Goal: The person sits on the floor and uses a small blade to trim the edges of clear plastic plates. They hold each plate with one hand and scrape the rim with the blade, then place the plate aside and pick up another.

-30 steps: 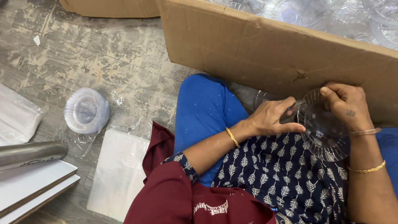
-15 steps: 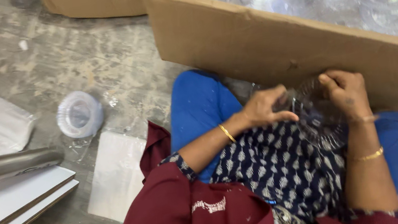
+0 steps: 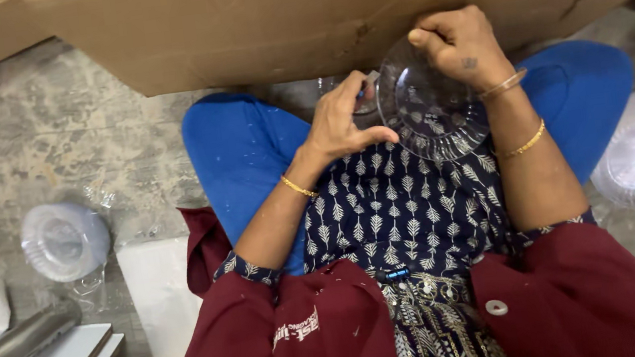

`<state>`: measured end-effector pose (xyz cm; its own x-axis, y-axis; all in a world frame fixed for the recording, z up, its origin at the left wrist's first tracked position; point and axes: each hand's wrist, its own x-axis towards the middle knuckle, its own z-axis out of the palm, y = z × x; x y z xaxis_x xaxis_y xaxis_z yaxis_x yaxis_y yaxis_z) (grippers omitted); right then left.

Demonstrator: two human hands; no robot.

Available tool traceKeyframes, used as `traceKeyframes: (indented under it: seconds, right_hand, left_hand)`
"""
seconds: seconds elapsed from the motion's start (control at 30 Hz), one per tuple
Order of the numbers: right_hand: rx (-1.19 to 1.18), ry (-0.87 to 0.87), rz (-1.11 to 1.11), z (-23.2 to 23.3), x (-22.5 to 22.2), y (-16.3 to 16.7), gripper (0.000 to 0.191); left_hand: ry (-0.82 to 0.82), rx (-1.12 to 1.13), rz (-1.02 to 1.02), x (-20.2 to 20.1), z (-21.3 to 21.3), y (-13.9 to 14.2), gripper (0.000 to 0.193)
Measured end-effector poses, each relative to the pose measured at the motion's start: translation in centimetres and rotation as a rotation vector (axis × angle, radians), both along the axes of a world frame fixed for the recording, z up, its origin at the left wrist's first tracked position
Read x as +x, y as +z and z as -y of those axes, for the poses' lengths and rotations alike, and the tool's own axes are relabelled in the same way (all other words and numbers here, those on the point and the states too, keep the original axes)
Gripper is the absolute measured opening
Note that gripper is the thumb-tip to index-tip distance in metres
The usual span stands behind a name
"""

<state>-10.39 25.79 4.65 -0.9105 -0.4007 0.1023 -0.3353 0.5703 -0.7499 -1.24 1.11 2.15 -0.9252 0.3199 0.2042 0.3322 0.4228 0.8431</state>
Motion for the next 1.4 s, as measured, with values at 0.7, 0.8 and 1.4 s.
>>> traceKeyframes:
  seconds: [0.7,0.8,1.4]
  right_hand:
    - [0.103,-0.058,0.001,-0.7,-0.5,-1.7,0.017]
    - [0.081,-0.051,-0.024,-0.4,-0.3,-1.7,0.017]
    - [-0.026,-0.064,0.044,0.1,1.9,2.3,0.024]
  left_hand:
    - [-0.048,0.062,0.040,0.2,-1.2,-0.9,0.063]
    - [-0.063,0.076,0.061,0.6,-0.8,-1.6,0.063]
    - [-0.068,0.020,-0.081,0.8,-0.2,1.4,0.062]
